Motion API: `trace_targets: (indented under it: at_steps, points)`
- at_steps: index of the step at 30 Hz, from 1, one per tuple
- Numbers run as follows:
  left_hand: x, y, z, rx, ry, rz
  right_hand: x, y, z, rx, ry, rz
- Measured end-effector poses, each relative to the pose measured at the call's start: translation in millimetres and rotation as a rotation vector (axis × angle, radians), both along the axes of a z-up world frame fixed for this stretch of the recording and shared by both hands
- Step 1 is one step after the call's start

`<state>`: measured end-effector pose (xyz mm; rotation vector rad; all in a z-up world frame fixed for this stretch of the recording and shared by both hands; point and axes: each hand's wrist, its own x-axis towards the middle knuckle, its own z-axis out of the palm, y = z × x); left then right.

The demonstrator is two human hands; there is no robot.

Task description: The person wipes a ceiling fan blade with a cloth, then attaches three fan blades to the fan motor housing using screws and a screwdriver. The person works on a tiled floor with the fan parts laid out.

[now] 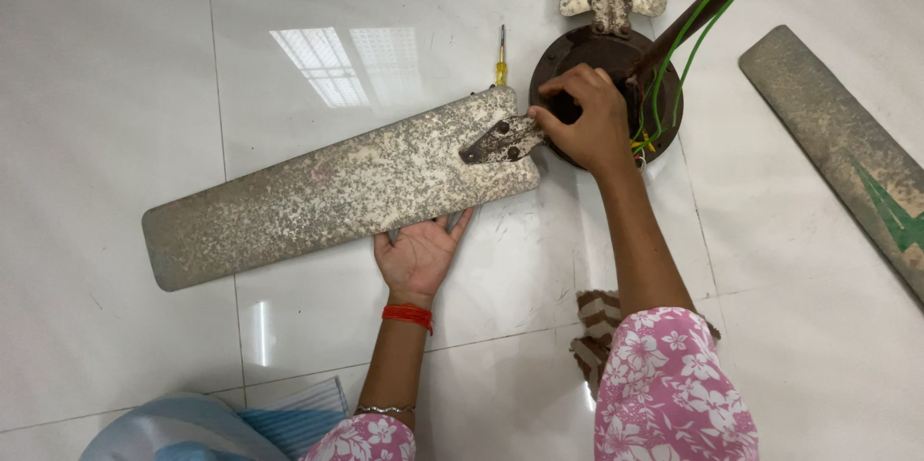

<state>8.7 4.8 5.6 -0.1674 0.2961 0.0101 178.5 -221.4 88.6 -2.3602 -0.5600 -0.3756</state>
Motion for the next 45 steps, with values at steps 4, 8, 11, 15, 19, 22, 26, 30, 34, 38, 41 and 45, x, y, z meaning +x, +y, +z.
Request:
trace_targets:
  at_steps: [4,8,11,15,19,22,26,30,34,38,41,45]
  points:
    - [-1.0,-2.7,-5.3,0.008,-0.116,-0.056,0.7,-3.7,-0.1,0.025,-0.04,0.069]
    - [-1.3,-4.2,-7.0,0.048,0.007,-0.153,2.7,1.8,-4.9,0.05,-0.006,-0.004]
    - [2.3,-5.7,-7.2,0.063,0.009,-0.2,3.9,0.8,-6.3,0.021,-0.003,-0.041]
    - [5.4,-3.5,-5.3,-0.013,0.204,-0.228,3.3,-1.5,-4.2,0.191,0.229,-0.138]
    - [8.5,-4.1,-3.1,0.037,0.061,-0.263,3.3,-9.0,0.4,0.157,0.157,0.015]
    - [8.2,-2.7,-3.7,0.077,0.031,-0.27,4.2,-9.6,-1.5,-0.037,-0.034,0.116]
    - [7.6,-3.3,-6.9,0.067,0.041,-0.255,4.5,-7.1,-9.0,0.024,0.041,0.034]
    - [8.2,-3.7,-6.9,0.112,0.017,-0.251,2.1,0.4,-11.0,0.002,0.001,-0.059]
    - [8.3,-2.9,-7.3,0.156,-0.017,-0.26,-1.0,1.9,-6.9,-0.004,-0.037,-0.015]
    - [8.8,-4.1,-7.4,0.178,-0.022,-0.266,-1.1,-1.7,-5.6,-0.005,-0.092,0.037]
    - [8.8,-2.9,-5.7,0.185,-0.03,-0.271,0.0,1.5,-11.7,-0.017,-0.092,-0.02]
    - [10.2,-4.7,-4.8,0.184,0.026,-0.27,-0.3,5.4,-22.4,-0.049,-0.13,-0.097]
